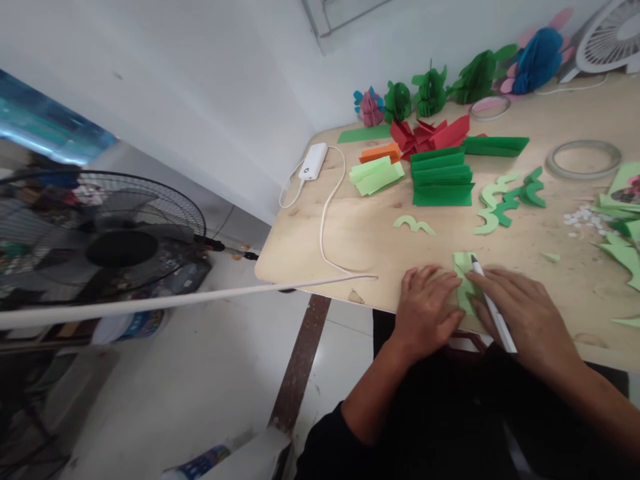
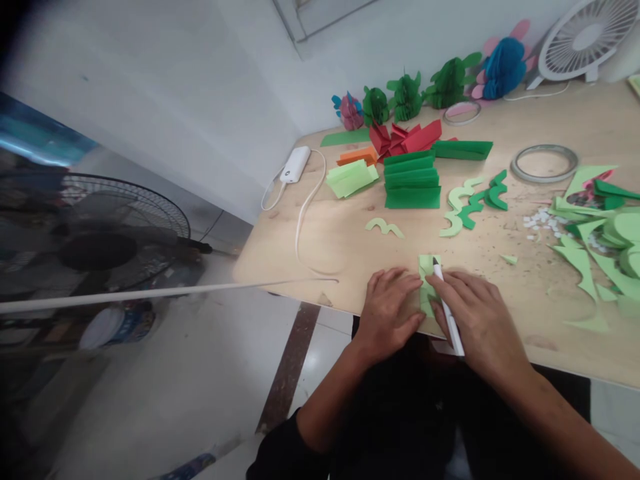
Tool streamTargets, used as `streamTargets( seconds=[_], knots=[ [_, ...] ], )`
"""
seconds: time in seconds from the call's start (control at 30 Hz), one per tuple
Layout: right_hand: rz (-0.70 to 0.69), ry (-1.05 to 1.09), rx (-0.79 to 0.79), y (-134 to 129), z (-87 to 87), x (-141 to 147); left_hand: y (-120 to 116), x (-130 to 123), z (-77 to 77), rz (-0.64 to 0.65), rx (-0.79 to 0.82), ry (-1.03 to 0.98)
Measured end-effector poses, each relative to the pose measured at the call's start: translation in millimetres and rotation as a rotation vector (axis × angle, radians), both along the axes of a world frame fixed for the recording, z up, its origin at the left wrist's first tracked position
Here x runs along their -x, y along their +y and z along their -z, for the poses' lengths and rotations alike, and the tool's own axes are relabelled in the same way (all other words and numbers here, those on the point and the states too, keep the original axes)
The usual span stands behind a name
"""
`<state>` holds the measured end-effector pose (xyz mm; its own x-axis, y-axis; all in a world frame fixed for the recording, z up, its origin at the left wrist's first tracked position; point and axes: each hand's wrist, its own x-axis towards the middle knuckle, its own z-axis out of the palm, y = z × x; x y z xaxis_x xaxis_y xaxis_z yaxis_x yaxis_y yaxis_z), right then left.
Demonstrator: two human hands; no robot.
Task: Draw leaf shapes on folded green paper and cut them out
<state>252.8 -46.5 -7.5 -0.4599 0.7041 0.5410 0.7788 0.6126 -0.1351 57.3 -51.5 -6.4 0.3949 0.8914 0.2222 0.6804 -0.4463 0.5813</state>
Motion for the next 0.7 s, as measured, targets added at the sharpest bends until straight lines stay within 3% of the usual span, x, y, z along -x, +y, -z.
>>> streamTargets(
  seconds=[0.7],
  knots=[
    [0.028, -0.023, 0.017, 2.3, -1.4, 1.4, 1.5, 3.0, -2.4, 0.049, 0.046, 0.029]
  ],
)
